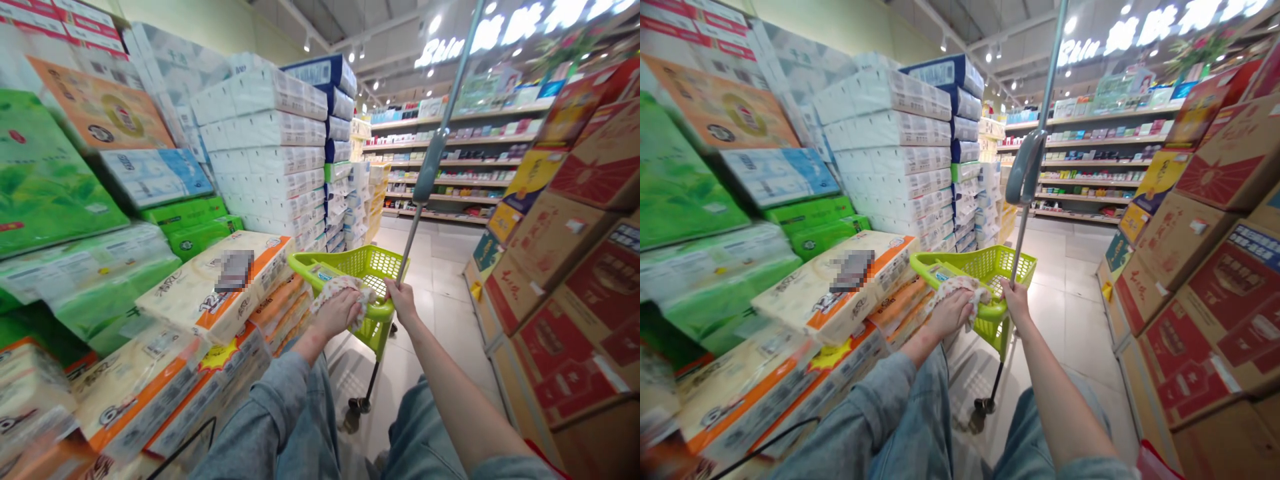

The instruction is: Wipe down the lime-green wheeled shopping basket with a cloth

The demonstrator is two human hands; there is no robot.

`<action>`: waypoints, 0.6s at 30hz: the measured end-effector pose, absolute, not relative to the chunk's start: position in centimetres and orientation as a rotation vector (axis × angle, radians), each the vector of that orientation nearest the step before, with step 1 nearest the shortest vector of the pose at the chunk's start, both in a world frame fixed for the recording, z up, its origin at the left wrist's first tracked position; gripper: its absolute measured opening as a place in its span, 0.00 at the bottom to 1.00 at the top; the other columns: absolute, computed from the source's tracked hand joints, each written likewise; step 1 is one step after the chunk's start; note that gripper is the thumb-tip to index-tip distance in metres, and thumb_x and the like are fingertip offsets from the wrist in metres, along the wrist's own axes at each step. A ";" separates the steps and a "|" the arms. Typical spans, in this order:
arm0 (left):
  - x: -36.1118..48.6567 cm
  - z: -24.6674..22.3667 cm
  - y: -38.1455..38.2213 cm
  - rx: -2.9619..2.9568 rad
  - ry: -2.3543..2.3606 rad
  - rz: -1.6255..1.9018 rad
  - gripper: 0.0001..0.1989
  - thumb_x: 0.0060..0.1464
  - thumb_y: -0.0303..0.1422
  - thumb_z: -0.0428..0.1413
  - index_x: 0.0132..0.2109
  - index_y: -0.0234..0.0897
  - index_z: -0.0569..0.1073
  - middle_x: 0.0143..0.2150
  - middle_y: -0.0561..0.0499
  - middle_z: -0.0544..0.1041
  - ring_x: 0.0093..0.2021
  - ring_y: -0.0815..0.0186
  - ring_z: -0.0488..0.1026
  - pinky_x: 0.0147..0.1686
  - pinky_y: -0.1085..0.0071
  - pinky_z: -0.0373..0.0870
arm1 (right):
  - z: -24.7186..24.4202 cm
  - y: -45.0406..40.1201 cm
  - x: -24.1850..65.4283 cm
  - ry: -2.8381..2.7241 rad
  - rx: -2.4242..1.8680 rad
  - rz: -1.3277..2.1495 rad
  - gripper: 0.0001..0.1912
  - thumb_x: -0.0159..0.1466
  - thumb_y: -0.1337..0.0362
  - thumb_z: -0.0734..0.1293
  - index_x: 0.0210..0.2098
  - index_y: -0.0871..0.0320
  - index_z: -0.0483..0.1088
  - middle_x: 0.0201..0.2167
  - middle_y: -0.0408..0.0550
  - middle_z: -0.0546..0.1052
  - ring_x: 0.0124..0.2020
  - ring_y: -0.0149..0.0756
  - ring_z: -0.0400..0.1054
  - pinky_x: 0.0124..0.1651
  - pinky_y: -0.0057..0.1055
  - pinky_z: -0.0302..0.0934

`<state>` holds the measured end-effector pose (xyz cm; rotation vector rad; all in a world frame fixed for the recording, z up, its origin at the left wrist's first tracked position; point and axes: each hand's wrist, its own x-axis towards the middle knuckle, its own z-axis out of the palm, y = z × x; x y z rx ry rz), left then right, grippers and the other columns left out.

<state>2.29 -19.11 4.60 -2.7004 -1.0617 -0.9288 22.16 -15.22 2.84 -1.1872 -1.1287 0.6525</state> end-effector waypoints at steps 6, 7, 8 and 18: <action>4.1 5.5 -20.0 -2.772 -0.958 -0.854 0.16 0.62 0.36 0.38 0.50 0.36 0.64 0.47 0.47 0.71 0.49 0.66 0.68 0.49 0.69 0.66 | 2.8 -15.7 24.2 -1.163 -1.182 0.673 0.25 0.52 0.48 0.65 0.07 0.57 0.59 0.07 0.40 0.61 0.14 0.26 0.54 0.22 0.27 0.52; 4.0 5.9 -19.8 -2.797 -0.890 -0.788 0.16 0.62 0.37 0.39 0.49 0.36 0.65 0.47 0.46 0.71 0.49 0.65 0.68 0.50 0.69 0.66 | 2.9 -15.8 24.5 -1.172 -1.174 0.693 0.26 0.52 0.49 0.65 0.07 0.57 0.59 0.07 0.40 0.61 0.14 0.26 0.54 0.23 0.27 0.52; 3.8 6.4 -19.4 -2.810 -0.844 -0.734 0.17 0.62 0.37 0.39 0.48 0.36 0.67 0.46 0.46 0.72 0.49 0.65 0.69 0.49 0.69 0.66 | 3.0 -15.9 24.8 -1.180 -1.167 0.711 0.26 0.52 0.49 0.66 0.07 0.57 0.59 0.07 0.41 0.62 0.14 0.26 0.54 0.23 0.27 0.52; 2.0 10.7 -12.4 -2.810 -1.248 -0.377 0.25 0.61 0.38 0.35 0.40 0.36 0.76 0.42 0.47 0.77 0.43 0.64 0.72 0.47 0.69 0.65 | 3.2 -15.4 24.8 -1.243 -1.144 0.701 0.27 0.54 0.48 0.65 0.07 0.58 0.60 0.08 0.40 0.62 0.16 0.26 0.55 0.27 0.27 0.54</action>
